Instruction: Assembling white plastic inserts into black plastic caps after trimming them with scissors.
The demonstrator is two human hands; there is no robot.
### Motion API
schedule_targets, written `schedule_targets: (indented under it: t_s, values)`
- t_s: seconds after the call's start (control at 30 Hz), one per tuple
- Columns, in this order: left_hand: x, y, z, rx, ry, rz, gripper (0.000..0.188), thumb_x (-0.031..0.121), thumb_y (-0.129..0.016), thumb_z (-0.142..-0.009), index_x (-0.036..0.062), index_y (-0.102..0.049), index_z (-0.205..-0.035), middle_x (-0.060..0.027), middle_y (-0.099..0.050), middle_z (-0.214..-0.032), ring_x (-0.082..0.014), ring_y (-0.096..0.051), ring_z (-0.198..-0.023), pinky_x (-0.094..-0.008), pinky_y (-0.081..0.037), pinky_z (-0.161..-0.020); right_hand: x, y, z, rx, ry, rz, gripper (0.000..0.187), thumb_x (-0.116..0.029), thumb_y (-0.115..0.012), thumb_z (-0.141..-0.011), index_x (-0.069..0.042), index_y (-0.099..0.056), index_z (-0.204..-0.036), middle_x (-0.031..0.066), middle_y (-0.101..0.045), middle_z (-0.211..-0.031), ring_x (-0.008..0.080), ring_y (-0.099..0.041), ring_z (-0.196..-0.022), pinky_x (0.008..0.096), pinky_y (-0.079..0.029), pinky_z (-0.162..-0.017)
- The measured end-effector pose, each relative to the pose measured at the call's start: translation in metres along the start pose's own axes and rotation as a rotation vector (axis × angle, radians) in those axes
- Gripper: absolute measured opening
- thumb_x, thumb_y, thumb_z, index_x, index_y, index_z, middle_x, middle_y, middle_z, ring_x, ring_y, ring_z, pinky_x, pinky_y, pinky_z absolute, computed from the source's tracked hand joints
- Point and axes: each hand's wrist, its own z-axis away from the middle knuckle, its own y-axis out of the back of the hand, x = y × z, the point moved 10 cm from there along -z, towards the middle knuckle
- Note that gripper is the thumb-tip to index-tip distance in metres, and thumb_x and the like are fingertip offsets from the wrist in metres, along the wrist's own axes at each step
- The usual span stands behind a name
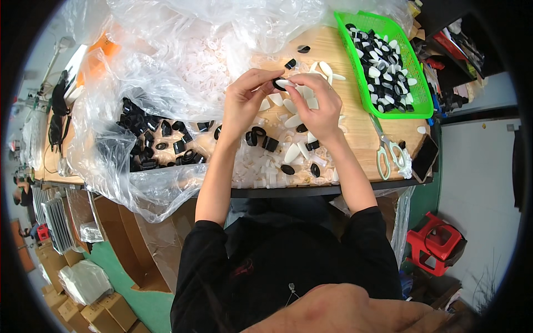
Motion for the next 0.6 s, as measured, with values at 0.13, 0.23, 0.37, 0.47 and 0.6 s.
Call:
schedule_targets:
  t_s: [0.13,0.23,0.37,0.47,0.6]
  values:
    - [0.000,0.001,0.000,0.033,0.008,0.039,0.028,-0.009,-0.053,-0.090,0.0002,-0.067,-0.113,-0.0078,-0.061,-0.104,-0.0136,-0.062,-0.093,-0.0253,-0.056,-0.084,0.002,0.000,0.002,-0.001,-0.039,0.013,0.027,0.001,-0.075,-0.075,-0.002,-0.062,-0.098,0.0081,-0.068,-0.089,0.0201,-0.067,-0.079,0.0288,-0.052,-0.070]
    - [-0.001,0.000,0.001,0.046,0.041,0.085,0.027,-0.009,-0.055,-0.090,-0.0007,-0.066,-0.112,-0.0082,-0.062,-0.102,-0.0144,-0.064,-0.091,-0.0249,-0.056,-0.083,0.008,0.002,0.002,0.014,-0.120,-0.039,0.028,-0.003,-0.076,-0.075,-0.003,-0.062,-0.099,0.0093,-0.067,-0.089,0.0228,-0.067,-0.079,0.0309,-0.053,-0.068]
    - [-0.001,0.002,0.001,0.057,0.053,0.078,0.026,-0.008,-0.057,-0.089,-0.0017,-0.066,-0.113,-0.0085,-0.063,-0.101,-0.0147,-0.064,-0.090,-0.0246,-0.054,-0.081,0.018,-0.004,0.005,-0.004,-0.214,-0.136,0.031,-0.004,-0.078,-0.075,-0.001,-0.061,-0.101,0.0092,-0.066,-0.092,0.0195,-0.067,-0.080,0.0290,-0.053,-0.069]
    - [-0.001,0.001,0.001,0.043,0.036,0.081,0.027,-0.009,-0.057,-0.088,-0.0018,-0.066,-0.113,-0.0085,-0.064,-0.102,-0.0142,-0.064,-0.090,-0.0246,-0.054,-0.081,0.032,-0.008,0.010,0.015,-0.362,-0.290,0.031,-0.005,-0.078,-0.075,0.000,-0.061,-0.101,0.0087,-0.065,-0.094,0.0173,-0.068,-0.082,0.0276,-0.054,-0.071]
    - [0.002,0.001,0.001,0.040,-0.021,0.064,0.026,-0.009,-0.057,-0.088,-0.0030,-0.065,-0.113,-0.0084,-0.063,-0.102,-0.0135,-0.063,-0.088,-0.0246,-0.053,-0.079,0.039,-0.010,0.014,0.024,-0.431,-0.388,0.029,-0.006,-0.078,-0.077,0.001,-0.060,-0.100,0.0086,-0.065,-0.096,0.0165,-0.068,-0.086,0.0267,-0.054,-0.074]
